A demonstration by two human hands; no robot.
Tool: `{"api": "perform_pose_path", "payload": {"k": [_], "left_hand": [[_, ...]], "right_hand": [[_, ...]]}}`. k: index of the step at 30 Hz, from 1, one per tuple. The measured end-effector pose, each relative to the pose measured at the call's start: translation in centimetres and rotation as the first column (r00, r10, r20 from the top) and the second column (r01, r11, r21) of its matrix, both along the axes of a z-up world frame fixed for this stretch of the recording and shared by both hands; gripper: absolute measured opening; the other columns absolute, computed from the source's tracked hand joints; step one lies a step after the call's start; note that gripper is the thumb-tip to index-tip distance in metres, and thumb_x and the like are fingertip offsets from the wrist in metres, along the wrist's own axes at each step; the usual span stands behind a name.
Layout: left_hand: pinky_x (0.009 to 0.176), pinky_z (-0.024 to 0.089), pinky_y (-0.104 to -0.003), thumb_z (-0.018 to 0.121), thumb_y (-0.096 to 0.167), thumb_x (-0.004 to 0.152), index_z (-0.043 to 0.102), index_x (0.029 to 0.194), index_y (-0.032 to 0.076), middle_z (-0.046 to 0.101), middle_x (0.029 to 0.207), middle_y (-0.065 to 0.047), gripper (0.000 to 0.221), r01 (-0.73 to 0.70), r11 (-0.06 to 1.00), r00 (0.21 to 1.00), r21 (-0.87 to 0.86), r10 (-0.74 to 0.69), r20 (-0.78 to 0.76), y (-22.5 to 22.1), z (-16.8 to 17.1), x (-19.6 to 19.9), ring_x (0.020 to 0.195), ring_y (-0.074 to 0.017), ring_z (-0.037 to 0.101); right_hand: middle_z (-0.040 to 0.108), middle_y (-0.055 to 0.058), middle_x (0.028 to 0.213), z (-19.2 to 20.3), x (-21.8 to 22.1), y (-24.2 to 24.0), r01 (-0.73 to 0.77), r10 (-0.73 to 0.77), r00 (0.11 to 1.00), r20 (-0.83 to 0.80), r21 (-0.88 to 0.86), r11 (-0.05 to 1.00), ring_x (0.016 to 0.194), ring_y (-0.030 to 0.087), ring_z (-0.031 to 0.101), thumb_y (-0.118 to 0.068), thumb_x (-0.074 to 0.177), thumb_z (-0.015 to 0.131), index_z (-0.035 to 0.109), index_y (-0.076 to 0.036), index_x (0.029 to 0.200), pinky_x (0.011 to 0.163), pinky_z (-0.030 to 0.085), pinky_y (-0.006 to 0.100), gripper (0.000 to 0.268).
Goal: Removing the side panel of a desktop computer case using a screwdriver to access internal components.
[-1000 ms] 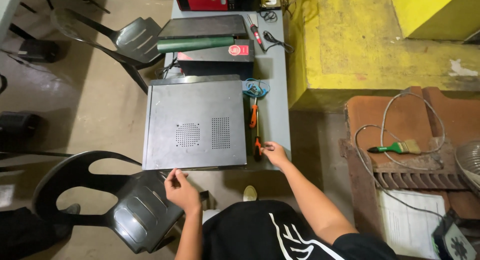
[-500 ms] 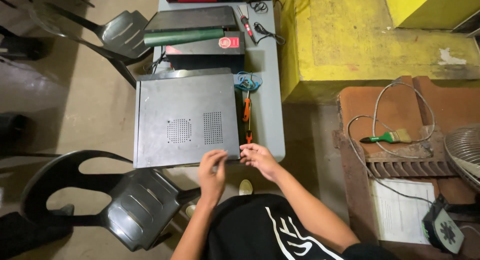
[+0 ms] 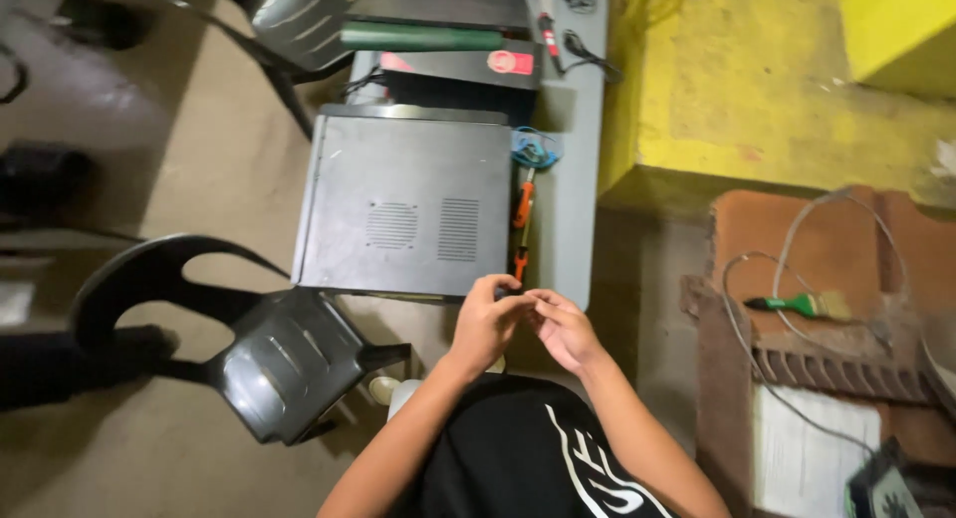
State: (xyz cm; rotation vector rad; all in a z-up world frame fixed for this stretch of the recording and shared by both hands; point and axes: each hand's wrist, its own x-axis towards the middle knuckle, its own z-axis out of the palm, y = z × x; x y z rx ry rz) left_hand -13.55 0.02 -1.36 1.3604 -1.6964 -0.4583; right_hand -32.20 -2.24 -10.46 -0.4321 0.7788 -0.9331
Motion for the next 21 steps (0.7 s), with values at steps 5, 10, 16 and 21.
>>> {"api": "perform_pose_path", "payload": {"k": [5,10,16,21], "left_hand": [[0.088,0.055,-0.036,0.078,0.017,0.088,0.081,0.092,0.028,0.067,0.107,0.001,0.012,-0.028,0.999,1.0,-0.015,0.028,-0.015,0.1,-0.3,0.3,0.101,-0.0235,0.067],[0.084,0.057,-0.037,0.081,0.013,0.084,0.081,0.086,0.027,0.067,0.1,0.0,0.014,-0.024,1.0,0.999,0.008,0.025,-0.026,0.9,0.2,0.5,0.096,-0.0245,0.068],[0.085,0.059,-0.037,0.081,0.012,0.085,0.076,0.089,0.021,0.068,0.095,0.001,0.011,0.046,0.983,0.995,0.179,-0.029,-0.1,4.1,1.6,1.5,0.095,-0.0249,0.071],[0.081,0.053,-0.03,0.072,0.011,0.091,0.074,0.091,0.01,0.07,0.092,-0.001,0.002,0.112,0.938,0.982,0.328,-0.055,-0.179,7.2,2.9,3.4,0.088,-0.0182,0.069]], "right_hand": [[0.075,0.015,0.118,0.0,0.6,0.0,0.01,-0.01,1.0,-0.009,-0.018,1.0,0.109,0.025,0.071,-0.003,0.098,0.061,0.067,0.001,0.121,0.098,0.056,0.036,0.024],[0.077,0.013,0.105,1.2,1.3,-1.0,0.073,-0.077,0.99,-0.115,-0.041,0.996,0.096,0.02,0.073,-0.002,0.096,0.069,0.071,-0.003,0.112,0.087,0.059,0.029,0.017],[0.076,0.01,0.091,-5.5,-0.5,-6.9,-0.015,-0.156,0.694,-0.703,-0.231,0.973,0.077,0.014,0.072,-0.012,0.09,0.081,0.074,-0.004,0.108,0.069,0.058,0.024,0.021],[0.078,0.0,0.082,-9.6,-0.7,-10.5,-0.452,-0.21,0.205,-0.956,-0.282,0.846,0.075,0.016,0.072,-0.011,0.08,0.072,0.077,-0.017,0.088,0.078,0.057,0.031,0.011]]}}
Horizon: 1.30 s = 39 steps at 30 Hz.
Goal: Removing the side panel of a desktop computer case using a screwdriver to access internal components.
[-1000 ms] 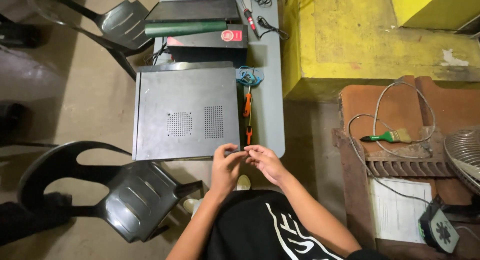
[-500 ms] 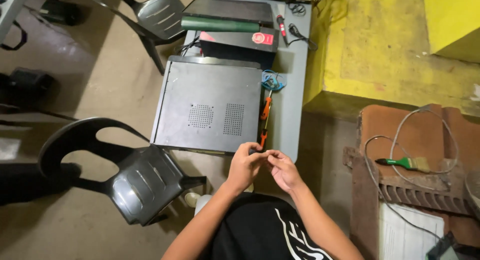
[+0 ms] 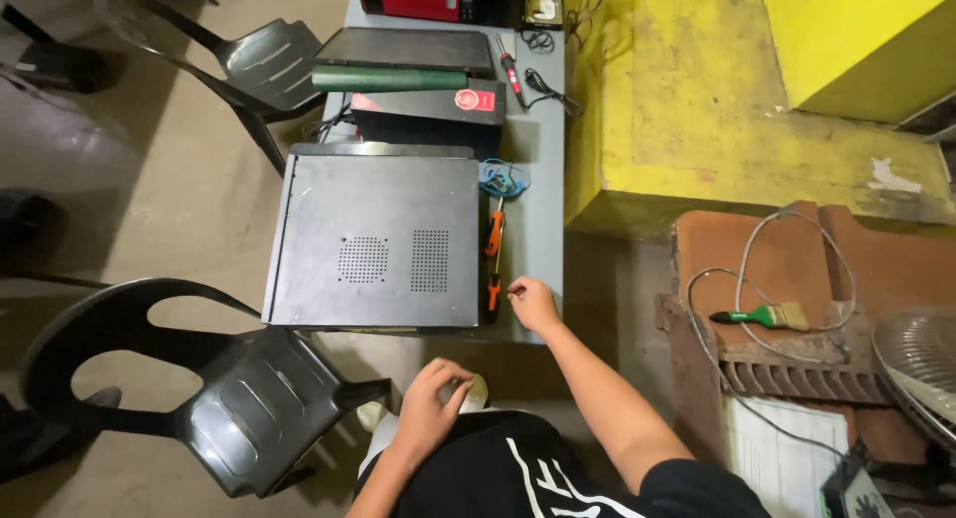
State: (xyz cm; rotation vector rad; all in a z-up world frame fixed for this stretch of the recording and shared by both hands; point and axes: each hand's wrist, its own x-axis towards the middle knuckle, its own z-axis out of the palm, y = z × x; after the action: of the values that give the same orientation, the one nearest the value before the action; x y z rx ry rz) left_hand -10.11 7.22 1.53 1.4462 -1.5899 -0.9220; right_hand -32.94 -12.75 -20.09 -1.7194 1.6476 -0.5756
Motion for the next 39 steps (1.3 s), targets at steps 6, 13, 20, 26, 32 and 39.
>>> {"api": "perform_pose_path", "payload": {"k": [6,13,20,26,32,39], "left_hand": [[0.08,0.051,-0.025,0.074,0.009,0.087,0.077,0.086,0.011,0.07,0.086,0.0,0.004,-0.238,0.962,0.967,0.132,0.248,-0.062,3.6,-2.7,3.1,0.079,-0.0125,0.065],[0.076,0.053,-0.028,0.074,0.013,0.088,0.078,0.086,0.01,0.074,0.084,-0.001,0.005,-0.288,0.939,0.953,0.188,0.301,-0.043,4.7,-3.2,5.9,0.078,-0.0137,0.066],[0.078,0.053,-0.028,0.073,0.013,0.089,0.078,0.088,0.01,0.075,0.086,0.0,0.005,-0.277,0.94,0.958,0.198,0.285,-0.016,2.4,-2.0,9.2,0.08,-0.0134,0.067],[0.09,0.052,-0.032,0.074,0.01,0.09,0.074,0.104,0.007,0.072,0.101,-0.007,0.014,-0.529,0.847,0.844,-0.061,0.532,0.072,-0.5,-2.8,16.3,0.097,-0.0202,0.066],[0.107,0.043,-0.05,0.091,0.032,0.065,0.061,0.139,0.016,0.053,0.144,-0.015,0.082,-0.161,0.955,0.759,-0.249,0.281,0.587,-3.1,-3.2,23.0,0.13,-0.0365,0.052],[0.102,0.05,-0.059,0.084,0.021,0.079,0.068,0.13,0.0,0.057,0.138,-0.036,0.057,-0.017,0.88,0.767,-0.475,0.316,0.558,-5.2,-2.4,23.9,0.124,-0.0527,0.056]], "right_hand": [[0.075,0.013,0.099,-1.7,0.7,-1.8,-0.022,0.02,0.998,-0.061,-0.033,0.999,0.091,0.031,0.071,-0.005,0.085,0.067,0.078,-0.009,0.093,0.088,0.056,0.041,0.014],[0.076,0.007,0.09,-4.2,0.7,-1.5,0.076,-0.078,0.997,-0.009,-0.16,0.984,0.081,0.027,0.071,0.003,0.076,0.062,0.077,-0.011,0.086,0.082,0.057,0.038,0.023],[0.076,0.004,0.083,-0.3,2.2,-0.3,0.387,-0.398,0.911,0.106,0.111,0.915,0.074,0.017,0.071,-0.005,0.082,0.065,0.077,-0.012,0.094,0.073,0.058,0.03,0.019],[0.072,0.008,0.107,12.3,7.3,4.3,0.448,-0.658,0.6,0.455,0.49,0.748,0.089,0.016,0.067,-0.03,0.094,0.065,0.069,-0.006,0.122,0.076,0.052,0.027,0.037],[0.067,0.01,0.135,18.6,11.3,7.0,0.342,-0.53,0.772,0.35,0.474,0.811,0.124,0.021,0.063,-0.036,0.086,0.074,0.063,-0.006,0.136,0.106,0.05,0.034,0.059],[0.069,0.0,0.091,15.8,12.3,6.0,0.424,-0.546,0.768,0.336,0.372,0.826,0.084,0.013,0.06,-0.033,0.075,0.09,0.069,-0.014,0.093,0.079,0.047,0.028,0.033]]}}
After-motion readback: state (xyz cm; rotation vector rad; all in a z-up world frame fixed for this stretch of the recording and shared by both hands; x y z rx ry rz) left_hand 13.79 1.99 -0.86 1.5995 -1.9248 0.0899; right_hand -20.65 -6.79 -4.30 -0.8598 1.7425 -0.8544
